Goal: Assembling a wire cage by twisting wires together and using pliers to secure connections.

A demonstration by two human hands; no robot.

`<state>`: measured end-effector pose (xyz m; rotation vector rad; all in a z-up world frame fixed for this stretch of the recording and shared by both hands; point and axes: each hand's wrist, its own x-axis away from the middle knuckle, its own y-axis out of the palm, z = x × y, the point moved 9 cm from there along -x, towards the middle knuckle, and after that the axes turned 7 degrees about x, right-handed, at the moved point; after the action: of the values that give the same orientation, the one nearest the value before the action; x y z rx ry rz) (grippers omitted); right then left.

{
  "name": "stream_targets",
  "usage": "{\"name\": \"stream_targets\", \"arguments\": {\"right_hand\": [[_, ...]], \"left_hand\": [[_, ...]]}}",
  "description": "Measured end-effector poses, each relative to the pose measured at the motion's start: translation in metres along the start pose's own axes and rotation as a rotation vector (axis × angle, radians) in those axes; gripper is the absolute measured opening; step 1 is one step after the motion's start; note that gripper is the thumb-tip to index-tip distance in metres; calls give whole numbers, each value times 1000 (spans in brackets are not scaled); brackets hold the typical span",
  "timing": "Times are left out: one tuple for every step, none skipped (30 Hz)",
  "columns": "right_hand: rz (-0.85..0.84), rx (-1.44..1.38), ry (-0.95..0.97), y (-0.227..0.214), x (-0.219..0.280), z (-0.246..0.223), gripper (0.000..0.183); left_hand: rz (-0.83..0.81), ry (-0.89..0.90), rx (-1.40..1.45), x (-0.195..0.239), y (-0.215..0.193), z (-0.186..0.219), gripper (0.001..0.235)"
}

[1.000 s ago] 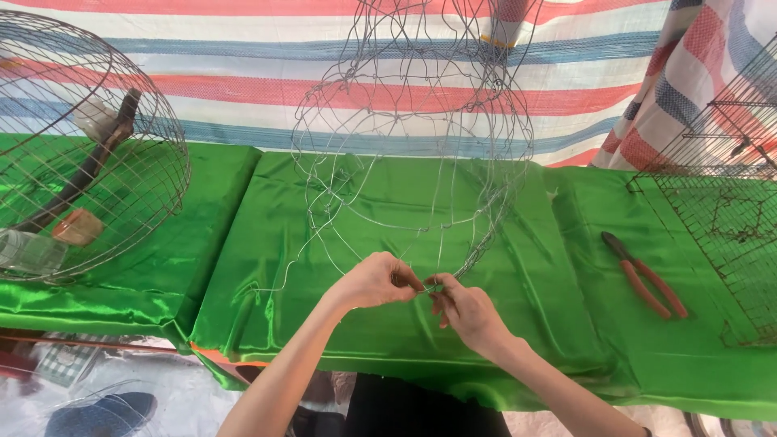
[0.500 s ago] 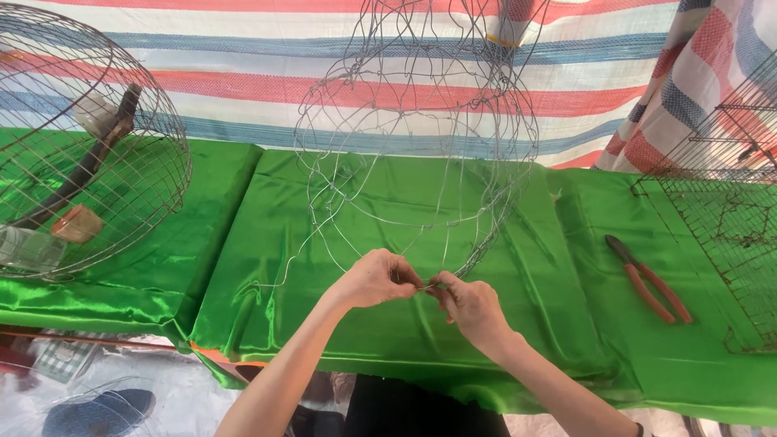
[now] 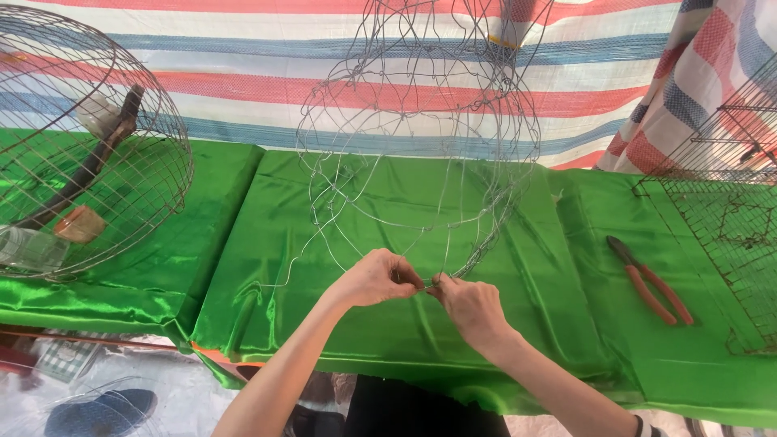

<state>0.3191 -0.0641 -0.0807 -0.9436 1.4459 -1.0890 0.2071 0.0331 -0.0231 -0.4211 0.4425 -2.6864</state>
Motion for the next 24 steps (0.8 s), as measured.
{"name": "stream_targets", "arguments": {"right_hand": [[1,0,2,-2,-1,0,18],[-15,5,1,-3,-3,0,18],[-30,10,1,-4,-4,-1,18],[-30,10,0,-3,-6,1,18],[-52,27,-5,-1,-7,1,19],[-73,44,-12,1,-8,2,19],[-73,45,-13,2,-9,3,19],[-105,39,-15,5,-10,4,20],[-138,34,-17,8,-11,5,21],[-137,34,-17,8,-12,5,21],[-117,29,-36,6,-13,4,20],[-100,22,-55,4,-12,2,20],[-101,21,-54,5,-11,3,20],[-94,23,-66,6,-10,3,20],[-87,24,-79,6,-9,2,20],[-89,23,-78,6,-9,2,20],[-81,32,-86,5,-9,1,20],[-72,42,-95,4,-10,0,20],[-72,41,-96,3,-11,0,20],[-73,49,-113,3,-12,-2,21],[-74,58,-129,3,-13,-3,22],[-72,59,-130,2,-15,-3,22],[-103,63,-134,4,-17,-2,22],[-136,66,-135,6,-17,-1,22]], "left_hand": [[-1,1,-1,-1,0,0,17],[-1,-4,9,-2,0,-1,17],[-1,-8,19,-2,-1,-2,17],[0,-8,19,-2,-2,0,17],[3,-10,21,-1,-3,2,16],[7,-11,22,0,-4,4,16],[8,-10,22,0,-4,5,16],[6,-16,27,0,-4,5,16],[5,-21,31,0,-4,6,17],[5,-20,30,0,-5,3,17],[-8,-1,22,-1,-4,3,18],[-23,16,15,-1,-2,1,19],[-24,15,16,2,-3,3,19],[-17,31,2,5,-4,7,21],[-10,47,-12,8,-5,10,22],[-11,45,-11,10,-5,11,22],[3,61,-49,13,-7,13,22],[19,77,-87,16,-9,16,22],[20,76,-87,15,-9,16,22],[28,78,-99,15,-10,15,22],[37,80,-110,15,-11,16,22],[39,82,-112,13,-12,14,22],[21,68,-89,11,-13,12,22],[1,54,-64,10,-12,9,22]]}}
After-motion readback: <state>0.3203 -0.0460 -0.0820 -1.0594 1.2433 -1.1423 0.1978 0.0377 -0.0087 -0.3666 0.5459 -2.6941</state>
